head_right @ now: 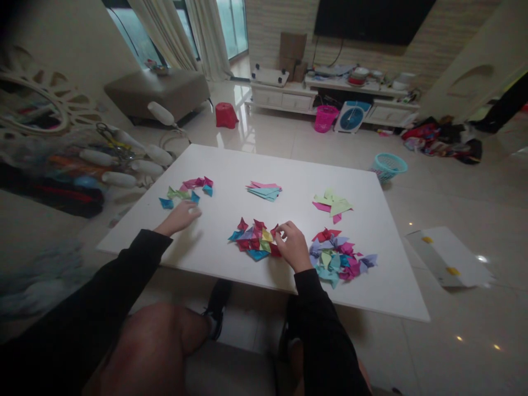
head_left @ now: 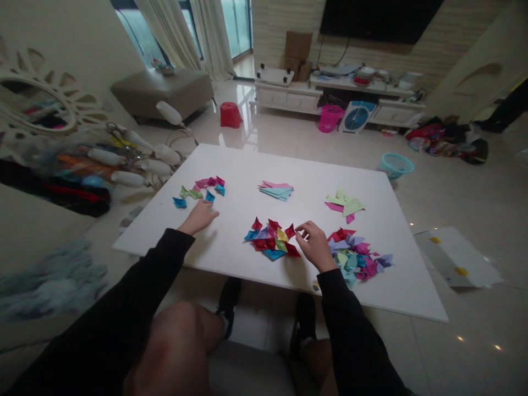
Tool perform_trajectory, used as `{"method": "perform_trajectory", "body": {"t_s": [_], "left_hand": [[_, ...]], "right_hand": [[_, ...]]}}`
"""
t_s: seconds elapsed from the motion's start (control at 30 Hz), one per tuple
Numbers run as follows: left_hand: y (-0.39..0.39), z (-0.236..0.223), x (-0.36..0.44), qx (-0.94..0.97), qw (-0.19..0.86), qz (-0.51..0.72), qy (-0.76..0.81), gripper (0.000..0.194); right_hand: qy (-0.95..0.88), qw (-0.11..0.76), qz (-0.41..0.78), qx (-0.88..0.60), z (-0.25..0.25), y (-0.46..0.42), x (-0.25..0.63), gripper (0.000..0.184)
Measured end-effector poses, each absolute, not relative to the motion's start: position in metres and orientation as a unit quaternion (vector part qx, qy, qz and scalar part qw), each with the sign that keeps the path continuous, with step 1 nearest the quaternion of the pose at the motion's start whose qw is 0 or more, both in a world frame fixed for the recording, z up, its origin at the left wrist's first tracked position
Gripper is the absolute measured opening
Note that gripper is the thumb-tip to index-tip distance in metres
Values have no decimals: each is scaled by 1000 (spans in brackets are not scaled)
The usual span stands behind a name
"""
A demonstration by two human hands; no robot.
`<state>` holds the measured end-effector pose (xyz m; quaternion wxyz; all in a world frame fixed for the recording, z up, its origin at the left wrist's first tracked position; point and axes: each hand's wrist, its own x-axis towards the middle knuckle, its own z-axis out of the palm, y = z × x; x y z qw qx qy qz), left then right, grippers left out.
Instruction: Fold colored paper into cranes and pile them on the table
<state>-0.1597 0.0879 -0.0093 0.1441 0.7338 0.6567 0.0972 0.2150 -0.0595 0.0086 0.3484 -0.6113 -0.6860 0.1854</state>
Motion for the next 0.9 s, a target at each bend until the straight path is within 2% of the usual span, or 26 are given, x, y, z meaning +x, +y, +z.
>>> {"method": "perform_trajectory", "body": {"t_s": [0.07, 0.13, 0.2, 0.3, 0.4, 0.5, 0.67, 0.8, 0.9], "left_hand": [[60, 2, -121, 766, 175, 140, 603, 37], [27, 12, -76, 806, 232, 189, 511, 33], [-4, 18, -35, 836, 279, 199, 429, 25], [-32, 15, 3, 864, 284, 191, 368, 25], [-38, 6, 11, 890, 251, 155, 349, 30], [-31, -1, 4, 913, 227, 134, 312, 32], [-20, 1, -5, 931, 216, 141, 260, 33], [-20, 6, -8, 934, 209, 148, 247, 35], [-22, 10, -9, 930, 222, 145, 253, 34]], "right_hand": [[-687, 352, 182, -609, 8, -59, 214, 12], [-681, 359, 178, -612, 6, -59, 213, 13], [-663, 376, 180, -622, 4, -59, 213, 12], [-627, 409, 181, -638, 2, -58, 215, 13], [-621, 417, 164, -643, 1, -58, 219, 23], [-660, 385, 148, -627, -1, -57, 220, 29], [-737, 317, 131, -582, -7, -53, 218, 22], [-745, 295, 117, -587, -8, -53, 215, 25], [-748, 277, 118, -592, -8, -54, 213, 20]]}}
